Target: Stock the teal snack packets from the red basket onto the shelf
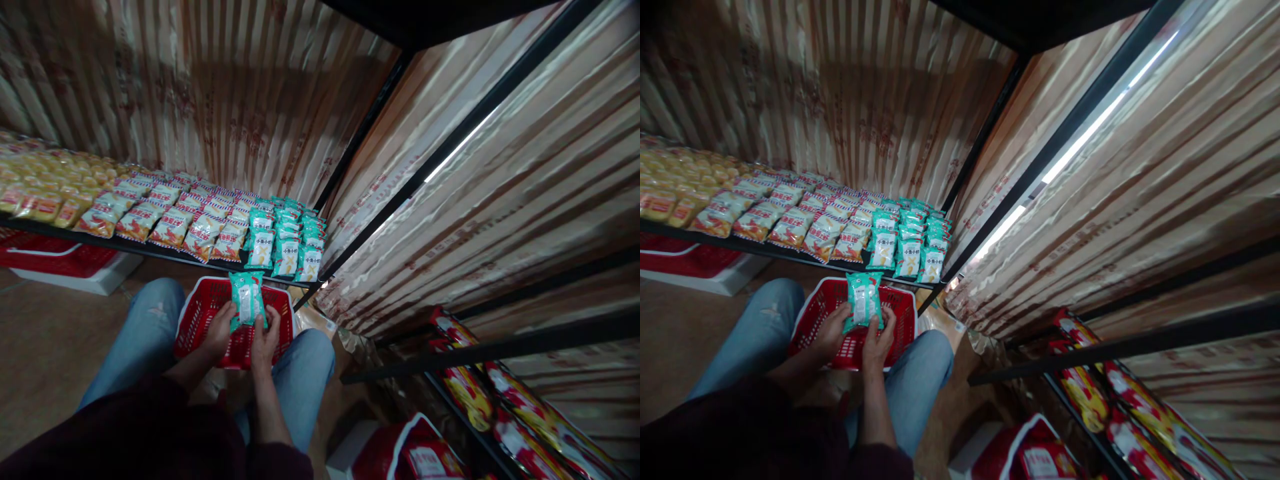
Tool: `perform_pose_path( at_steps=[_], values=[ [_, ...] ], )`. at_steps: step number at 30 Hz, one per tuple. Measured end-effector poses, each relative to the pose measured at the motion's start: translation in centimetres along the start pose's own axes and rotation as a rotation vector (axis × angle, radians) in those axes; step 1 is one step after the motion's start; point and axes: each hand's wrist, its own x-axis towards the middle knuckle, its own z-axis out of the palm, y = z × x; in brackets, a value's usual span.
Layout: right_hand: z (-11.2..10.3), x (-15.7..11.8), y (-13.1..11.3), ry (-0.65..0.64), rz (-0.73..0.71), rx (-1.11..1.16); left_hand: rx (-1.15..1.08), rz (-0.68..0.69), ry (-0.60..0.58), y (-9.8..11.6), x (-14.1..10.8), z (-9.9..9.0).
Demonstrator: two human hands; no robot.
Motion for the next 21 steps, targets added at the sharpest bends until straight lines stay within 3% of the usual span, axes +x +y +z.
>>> perform_pose_path(
  at_steps=[8, 14, 17, 21],
  values=[
    [0.0, -0.1, 0.0, -0.054, -0.020, 0.011, -0.167, -0.113, -0.050, 0.4, 0.5, -0.3],
    [-0.1, 0.1, 0.4, 0.029, -0.149, -0.163, -0.121, 0.003, -0.018, 1.0, -0.3, -0.9],
    [-0.1, 0.0, 0.1, -0.028, -0.197, -0.184, -0.024, 0.072, -0.010, 0.8, -0.8, -1.1],
    [-0.1, -0.3, -0.4, -0.093, -0.154, -0.171, 0.024, 0.126, -0.017, 0.1, -1.6, -0.9]
  ],
)
